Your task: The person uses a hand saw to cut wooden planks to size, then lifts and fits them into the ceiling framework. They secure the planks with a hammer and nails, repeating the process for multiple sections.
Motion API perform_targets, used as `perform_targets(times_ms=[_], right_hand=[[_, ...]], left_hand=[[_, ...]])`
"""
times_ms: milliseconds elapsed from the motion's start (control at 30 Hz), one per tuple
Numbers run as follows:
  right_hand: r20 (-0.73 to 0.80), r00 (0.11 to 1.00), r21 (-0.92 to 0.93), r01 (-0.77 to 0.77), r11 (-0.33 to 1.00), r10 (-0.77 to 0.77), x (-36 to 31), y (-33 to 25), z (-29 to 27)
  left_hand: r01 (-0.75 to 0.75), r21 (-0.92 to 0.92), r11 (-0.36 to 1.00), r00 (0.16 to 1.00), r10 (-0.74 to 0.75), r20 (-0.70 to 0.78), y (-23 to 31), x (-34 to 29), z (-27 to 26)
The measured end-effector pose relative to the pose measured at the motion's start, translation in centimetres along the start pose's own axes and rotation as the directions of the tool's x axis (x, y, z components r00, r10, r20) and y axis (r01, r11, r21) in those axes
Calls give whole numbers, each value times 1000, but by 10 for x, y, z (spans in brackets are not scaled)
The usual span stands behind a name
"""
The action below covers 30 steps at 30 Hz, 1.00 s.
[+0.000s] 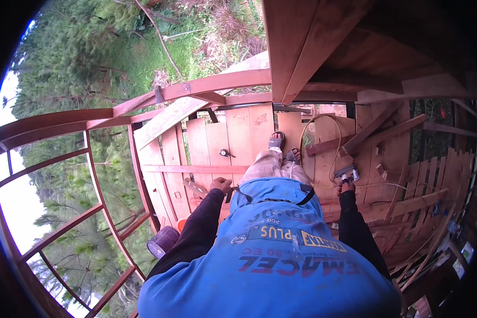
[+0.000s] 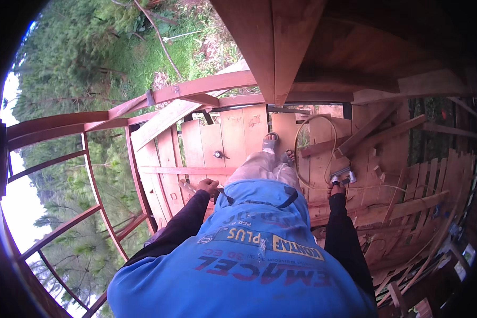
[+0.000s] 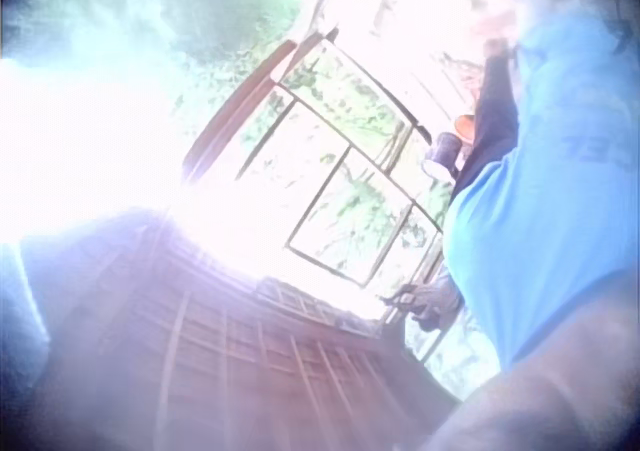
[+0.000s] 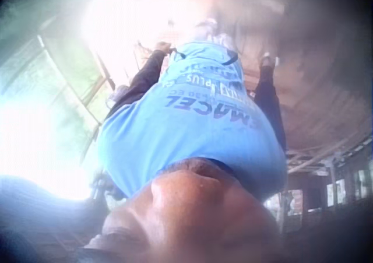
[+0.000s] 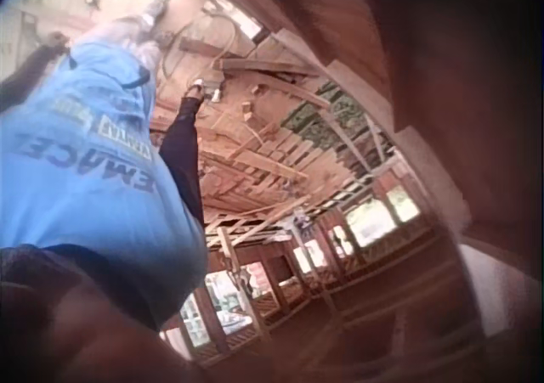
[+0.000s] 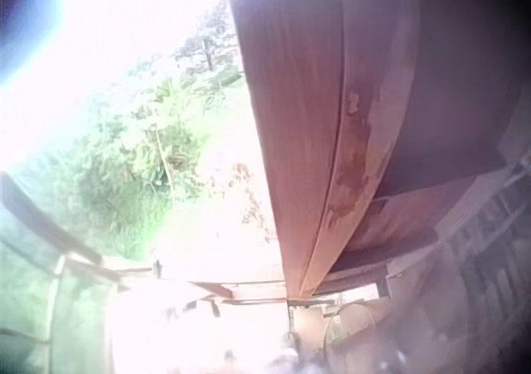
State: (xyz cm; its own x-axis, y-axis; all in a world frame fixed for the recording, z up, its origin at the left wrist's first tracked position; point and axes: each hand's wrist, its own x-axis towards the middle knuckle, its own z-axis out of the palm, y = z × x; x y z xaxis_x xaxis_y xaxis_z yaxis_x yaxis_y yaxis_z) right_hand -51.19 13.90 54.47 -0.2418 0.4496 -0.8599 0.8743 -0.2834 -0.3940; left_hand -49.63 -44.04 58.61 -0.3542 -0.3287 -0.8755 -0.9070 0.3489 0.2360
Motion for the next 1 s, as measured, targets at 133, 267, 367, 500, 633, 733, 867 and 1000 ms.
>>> perform_targets(times_ms=[133, 267, 367, 500, 633, 733, 867, 1000], right_hand=[[73, 997, -131, 6, 991, 3, -3, -47, 60], [351, 936, -90, -10, 996, 41, -18, -60, 132], [391, 919, -230, 46, 972, 49, -63, -71, 198], [375, 926, -389, 201, 899, -44, -107, -76, 249], [356, 931, -531, 275, 801, -83, -125, -65, 277], [278, 959, -426, 169, 889, -49, -154, -65, 285], [219, 976, -472, 105, 876, 1, -179, -64, 290], [203, 979, -503, 102, 858, 3, -186, -65, 297]], left_hand=[[6, -300, 954, 1000, -6, 2, -13, -6, -2], [-210, -151, 966, 932, 152, -328, 7, 83, -77], [-365, -38, 930, 751, 270, -603, 84, 128, -182], [-361, 335, 870, 567, 490, -662, 167, 193, -304], [-199, 577, 792, 560, 575, -596, 231, 256, -374], [-34, 687, 726, 783, 446, -434, 262, 265, -393], [-19, 762, 648, 767, 498, -404, 232, 302, -406], [-5, 745, 667, 700, 534, -474, 222, 313, -411]])
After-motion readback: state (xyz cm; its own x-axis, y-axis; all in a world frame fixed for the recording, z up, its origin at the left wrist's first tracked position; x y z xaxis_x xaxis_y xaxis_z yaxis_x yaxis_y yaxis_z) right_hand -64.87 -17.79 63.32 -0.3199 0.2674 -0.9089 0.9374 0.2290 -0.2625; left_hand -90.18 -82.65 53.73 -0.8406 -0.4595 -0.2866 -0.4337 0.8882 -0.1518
